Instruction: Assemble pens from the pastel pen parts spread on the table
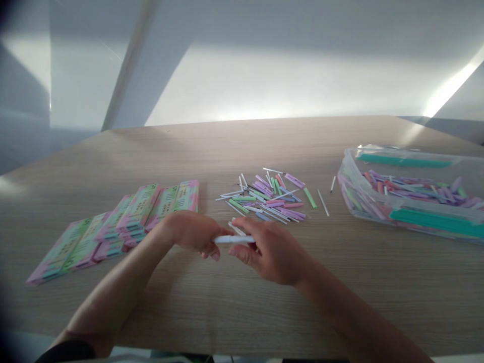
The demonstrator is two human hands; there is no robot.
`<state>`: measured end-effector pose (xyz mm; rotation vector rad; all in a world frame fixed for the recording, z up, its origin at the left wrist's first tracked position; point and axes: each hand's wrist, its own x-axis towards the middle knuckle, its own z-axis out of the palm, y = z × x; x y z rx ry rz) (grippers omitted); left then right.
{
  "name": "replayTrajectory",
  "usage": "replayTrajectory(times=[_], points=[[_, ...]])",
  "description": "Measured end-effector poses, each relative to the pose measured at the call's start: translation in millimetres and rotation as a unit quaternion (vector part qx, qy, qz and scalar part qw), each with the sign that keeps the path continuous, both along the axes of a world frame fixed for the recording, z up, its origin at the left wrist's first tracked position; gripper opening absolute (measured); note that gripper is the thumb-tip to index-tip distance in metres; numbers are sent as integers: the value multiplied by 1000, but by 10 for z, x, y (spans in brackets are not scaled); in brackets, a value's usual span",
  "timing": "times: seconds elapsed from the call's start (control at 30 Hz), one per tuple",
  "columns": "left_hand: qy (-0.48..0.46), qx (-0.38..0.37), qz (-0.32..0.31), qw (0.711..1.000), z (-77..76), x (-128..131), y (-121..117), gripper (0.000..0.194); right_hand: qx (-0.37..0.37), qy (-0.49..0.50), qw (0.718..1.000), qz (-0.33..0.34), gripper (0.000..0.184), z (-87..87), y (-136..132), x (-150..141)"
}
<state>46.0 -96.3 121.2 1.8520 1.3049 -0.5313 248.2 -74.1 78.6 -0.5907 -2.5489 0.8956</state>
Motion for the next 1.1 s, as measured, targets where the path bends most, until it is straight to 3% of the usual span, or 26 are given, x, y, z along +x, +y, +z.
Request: replayTrajectory(times=[0.1, 0.23, 0.43, 0.57, 0.77, 0.87, 1.03, 1.1], points=[[-8, -4, -3, 1000, 1, -4, -2, 44, -3, 7, 1000, -14, 62, 25, 3, 51], [-11, -12, -9, 1000, 4, -20, 4, 46, 10, 6, 1000, -3, 63, 50, 42, 131], [-1, -14, 1, 1000, 20, -28, 11, 48, 40, 6, 999, -16, 17, 54, 112, 193], [18, -8, 1, 1000, 20, -22, 12, 48, 69, -9, 997, -15, 4, 40, 124, 156], [11, -14, 5, 1000, 18, -27, 19, 47, 50, 1, 999, -15, 24, -7, 140, 154], [17, -19, 5, 1000, 20, -35, 26, 42, 13, 8, 1000, -12, 50, -10, 150, 205], [11, -25, -1, 1000, 14, -52, 32, 40, 48, -6, 999, 1, 8, 25, 146, 212], [5, -19, -1, 1000, 11, -59, 31, 41, 68, -9, 997, 20, 8, 36, 132, 189]])
